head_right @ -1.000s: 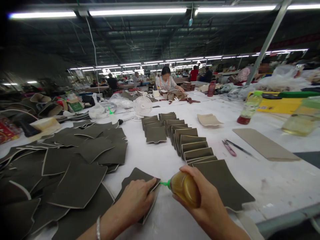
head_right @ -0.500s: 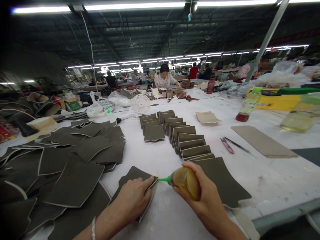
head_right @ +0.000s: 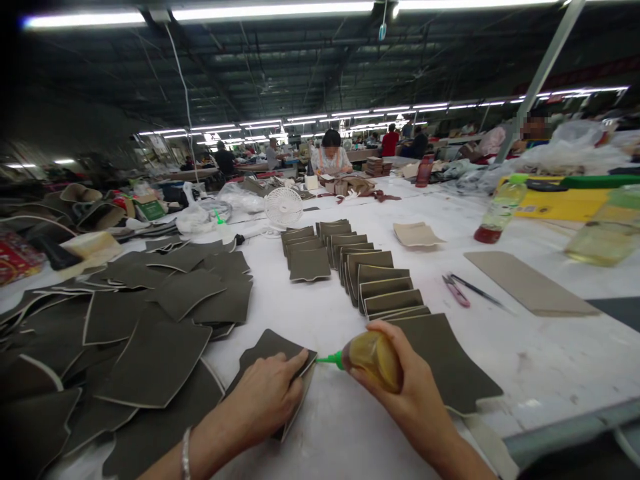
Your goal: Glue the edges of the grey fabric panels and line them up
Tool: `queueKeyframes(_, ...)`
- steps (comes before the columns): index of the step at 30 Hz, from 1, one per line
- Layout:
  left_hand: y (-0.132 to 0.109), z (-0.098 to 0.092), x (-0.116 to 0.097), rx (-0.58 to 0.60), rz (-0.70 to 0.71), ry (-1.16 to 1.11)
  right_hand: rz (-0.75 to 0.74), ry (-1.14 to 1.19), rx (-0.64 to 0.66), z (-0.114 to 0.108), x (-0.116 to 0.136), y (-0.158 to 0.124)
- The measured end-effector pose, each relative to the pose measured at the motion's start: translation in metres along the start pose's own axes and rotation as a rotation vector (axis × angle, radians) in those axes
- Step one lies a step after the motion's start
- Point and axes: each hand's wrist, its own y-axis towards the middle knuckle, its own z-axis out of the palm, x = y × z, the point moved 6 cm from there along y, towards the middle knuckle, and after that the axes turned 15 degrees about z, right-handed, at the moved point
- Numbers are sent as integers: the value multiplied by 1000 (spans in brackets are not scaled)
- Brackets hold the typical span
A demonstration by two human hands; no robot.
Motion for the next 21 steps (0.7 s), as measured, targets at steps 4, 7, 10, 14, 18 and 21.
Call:
queueKeyframes(4,-1,3,2,-14,0,-15,94,89,123,8,-1,-7)
queueKeyframes(7,-2,4,2,-12,0,-32,138,126,117,8,-1,-7)
queueKeyframes(10,-3,5,2,-3,-11,-55,139,120,81,6,-1,-6)
queueKeyframes(14,-5,6,1,14,-1,-65,209,182,163,11,-2,-12)
queueKeyframes(18,-6,8,2,10,11,-68,237,196,198,13,1,-17)
queueKeyframes(21,-6,9,3,11,-5,-79,245,207,149,11,-2,-19)
